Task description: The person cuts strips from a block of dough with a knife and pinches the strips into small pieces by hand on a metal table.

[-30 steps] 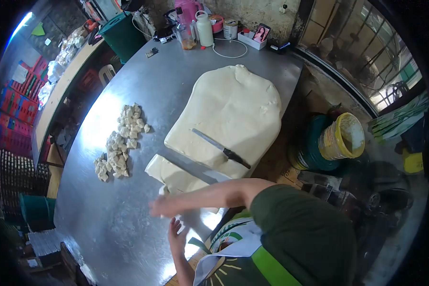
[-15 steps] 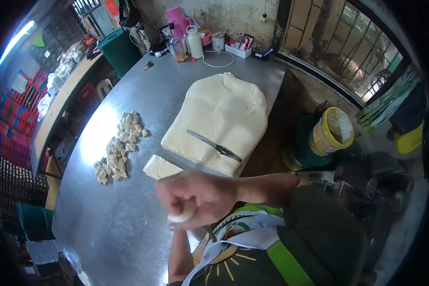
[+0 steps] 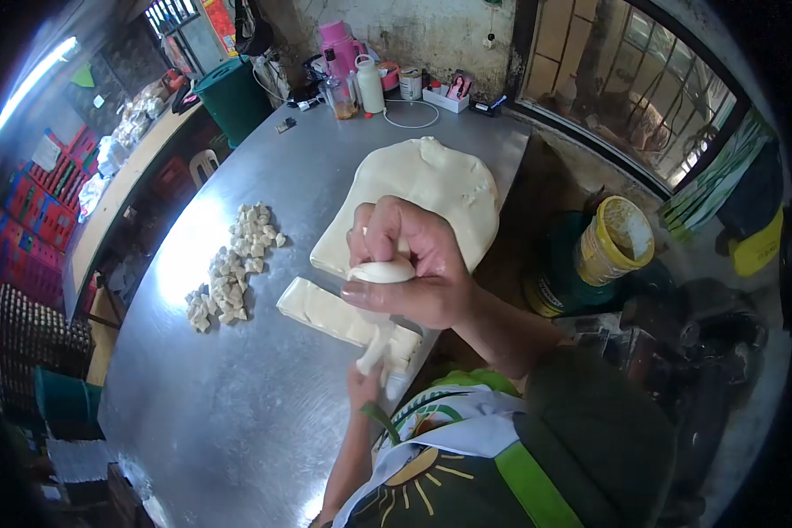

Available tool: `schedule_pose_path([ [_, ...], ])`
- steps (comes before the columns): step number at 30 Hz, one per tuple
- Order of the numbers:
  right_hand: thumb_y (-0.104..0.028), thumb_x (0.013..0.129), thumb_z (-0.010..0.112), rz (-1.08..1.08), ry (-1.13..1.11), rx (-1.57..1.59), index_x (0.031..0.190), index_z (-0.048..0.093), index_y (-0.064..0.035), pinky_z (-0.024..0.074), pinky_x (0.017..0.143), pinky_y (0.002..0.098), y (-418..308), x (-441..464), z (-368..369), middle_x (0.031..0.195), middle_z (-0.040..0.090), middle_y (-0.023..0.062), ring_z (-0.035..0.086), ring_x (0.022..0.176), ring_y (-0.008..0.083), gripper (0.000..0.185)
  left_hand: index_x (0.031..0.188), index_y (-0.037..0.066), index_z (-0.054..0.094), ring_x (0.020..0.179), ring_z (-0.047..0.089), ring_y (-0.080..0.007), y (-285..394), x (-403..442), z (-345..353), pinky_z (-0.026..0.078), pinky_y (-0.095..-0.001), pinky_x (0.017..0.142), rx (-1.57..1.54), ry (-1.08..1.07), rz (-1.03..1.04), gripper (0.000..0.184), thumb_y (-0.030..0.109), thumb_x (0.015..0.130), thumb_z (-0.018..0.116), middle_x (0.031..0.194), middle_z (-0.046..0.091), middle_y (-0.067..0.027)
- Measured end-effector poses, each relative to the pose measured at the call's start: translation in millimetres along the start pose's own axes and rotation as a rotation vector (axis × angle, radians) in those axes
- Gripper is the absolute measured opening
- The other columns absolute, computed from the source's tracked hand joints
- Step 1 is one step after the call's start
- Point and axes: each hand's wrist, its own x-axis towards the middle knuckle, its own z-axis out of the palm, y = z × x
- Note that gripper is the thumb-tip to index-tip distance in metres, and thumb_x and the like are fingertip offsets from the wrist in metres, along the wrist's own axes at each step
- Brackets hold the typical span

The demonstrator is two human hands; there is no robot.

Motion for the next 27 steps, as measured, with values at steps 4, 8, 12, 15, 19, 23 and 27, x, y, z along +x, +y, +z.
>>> schedule_pose_path([
  [4,0.006,0.076,0.074,0.005,-0.009,-0.178,0.081,0.042,-0.0098,0.0375,0.066,0.0262,14.7,0.7,-11.6,0.080,0.048,0.0007,0.045,0.073,0.0100,0.036,0.104,0.007,0.065,0.080,0.061,-0.0121,74.7,-51.6,-42.5,0.051,-0.0292,0.072,-0.160,0.066,-0.090,0.031,0.004,0.074,0.072,0.089,0.067,-0.0006],
  [8,-0.002,0.078,0.078,0.223,-0.036,-0.252,0.080,0.045,-0.0080,0.0382,0.065,0.0279,39.7,-8.5,-20.3,0.080,0.048,-0.0003,0.044,0.073,0.0106,0.033,0.099,0.008,0.059,0.082,0.059,-0.0121,161.0,-84.0,-131.8,0.049,-0.0269,0.072,0.051,0.264,-0.010,0.032,0.003,0.073,0.077,0.091,0.062,-0.0010],
  [12,-0.007,0.078,0.079,0.029,-0.114,-0.467,0.083,0.049,-0.0061,0.0426,0.066,0.0303,113.0,-37.0,-9.8,0.081,0.051,0.0016,0.049,0.075,0.0134,0.031,0.108,0.004,0.055,0.091,0.062,-0.0204,192.2,-89.4,-196.1,0.049,-0.0302,0.076,0.913,0.087,0.107,0.044,0.005,0.071,0.078,0.102,0.064,-0.0105],
  [15,-0.008,0.080,0.077,-0.017,-0.190,-0.391,0.098,0.057,-0.0038,0.0493,0.071,0.0345,123.4,-55.6,33.7,0.091,0.060,0.0075,0.059,0.084,0.0176,0.027,0.115,0.002,0.053,0.102,0.061,-0.0294,221.2,-71.1,-156.1,0.048,-0.0361,0.083,1.145,0.011,0.211,0.051,0.007,0.071,0.079,0.115,0.061,-0.0176],
  [19,-0.019,0.085,0.072,0.320,-0.350,0.106,0.102,0.057,0.0000,0.0495,0.068,0.0386,117.1,-80.3,91.2,0.086,0.066,0.0131,0.066,0.074,0.0272,0.030,0.127,0.001,0.049,0.113,0.056,-0.0328,174.0,-54.3,-109.6,0.047,-0.0425,0.089,0.542,-0.084,0.074,0.058,0.009,0.076,0.076,0.134,0.052,-0.0187],
  [23,-0.030,0.085,0.073,0.301,-0.534,-0.188,0.093,0.059,0.0008,0.0483,0.060,0.0385,126.2,-88.3,99.0,0.081,0.068,0.0112,0.064,0.062,0.0255,0.035,0.125,0.001,0.050,0.105,0.059,-0.0264,161.7,-43.2,-92.5,0.049,-0.0385,0.083,0.348,0.057,0.245,0.051,0.010,0.080,0.073,0.128,0.055,-0.0155],
  [27,-0.040,0.085,0.072,0.488,-0.540,-0.378,0.085,0.062,-0.0014,0.0480,0.064,0.0374,154.3,-46.3,107.4,0.085,0.066,0.0129,0.065,0.072,0.0249,0.040,0.132,0.000,0.044,0.109,0.056,-0.0193,164.2,-41.9,-96.6,0.046,-0.0335,0.089,0.086,0.212,0.277,0.049,0.009,0.089,0.066,0.130,0.053,-0.0124],
])
